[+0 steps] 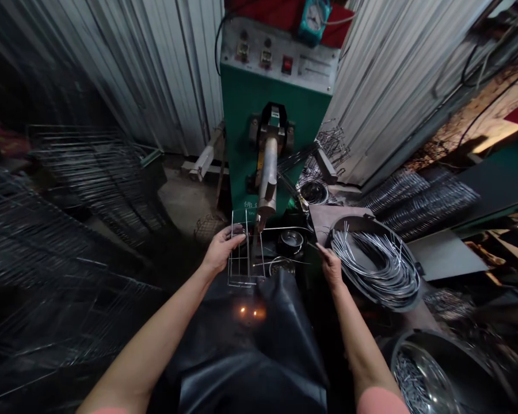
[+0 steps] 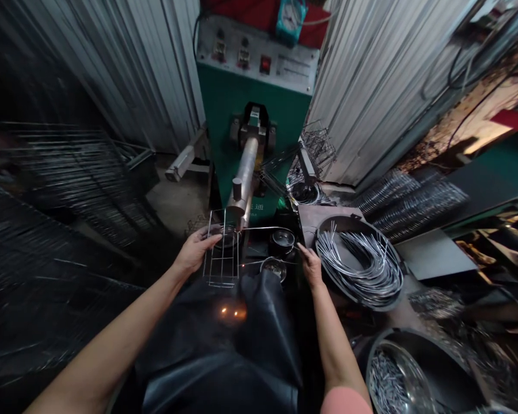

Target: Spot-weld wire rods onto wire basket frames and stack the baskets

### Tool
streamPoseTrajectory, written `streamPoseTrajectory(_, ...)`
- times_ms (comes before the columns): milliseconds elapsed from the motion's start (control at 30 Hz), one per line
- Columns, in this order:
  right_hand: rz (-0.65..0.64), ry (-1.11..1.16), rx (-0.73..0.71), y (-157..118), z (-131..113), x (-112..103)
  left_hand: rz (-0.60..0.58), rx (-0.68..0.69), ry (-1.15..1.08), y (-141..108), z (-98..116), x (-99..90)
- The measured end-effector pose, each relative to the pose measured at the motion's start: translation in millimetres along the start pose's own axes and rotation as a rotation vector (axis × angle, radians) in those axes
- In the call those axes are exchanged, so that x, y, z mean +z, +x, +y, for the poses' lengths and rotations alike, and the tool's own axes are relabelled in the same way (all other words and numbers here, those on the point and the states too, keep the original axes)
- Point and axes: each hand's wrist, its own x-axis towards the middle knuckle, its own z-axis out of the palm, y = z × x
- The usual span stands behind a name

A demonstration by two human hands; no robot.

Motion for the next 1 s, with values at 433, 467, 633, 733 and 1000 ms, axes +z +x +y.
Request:
streamPoseTrajectory(433, -0.029, -0.003, -0.235, 59, -108, 44, 0.081, 0.058, -0.016, -14, 1, 17.1)
streamPoseTrajectory(467, -0.042, -0.005, -0.243, 61, -109, 48, 0.076, 0.054, -0.014, -15, 2, 16.8)
streamPoseTrajectory(633, -0.099, 0.013, -0.264, 60, -104, 53, 0.078, 0.008, -0.040, -11, 4, 12.2)
streamPoseTrajectory(733, -0.110, 0.014, -0.274, 62, -103, 51, 0.088, 0.017, -0.065, -7, 4, 9.9)
streamPoseTrajectory(1000, -0.135, 0.005, -0.268, 72, -101, 53, 0.080, 0.007, -0.107, 0, 3, 8.3)
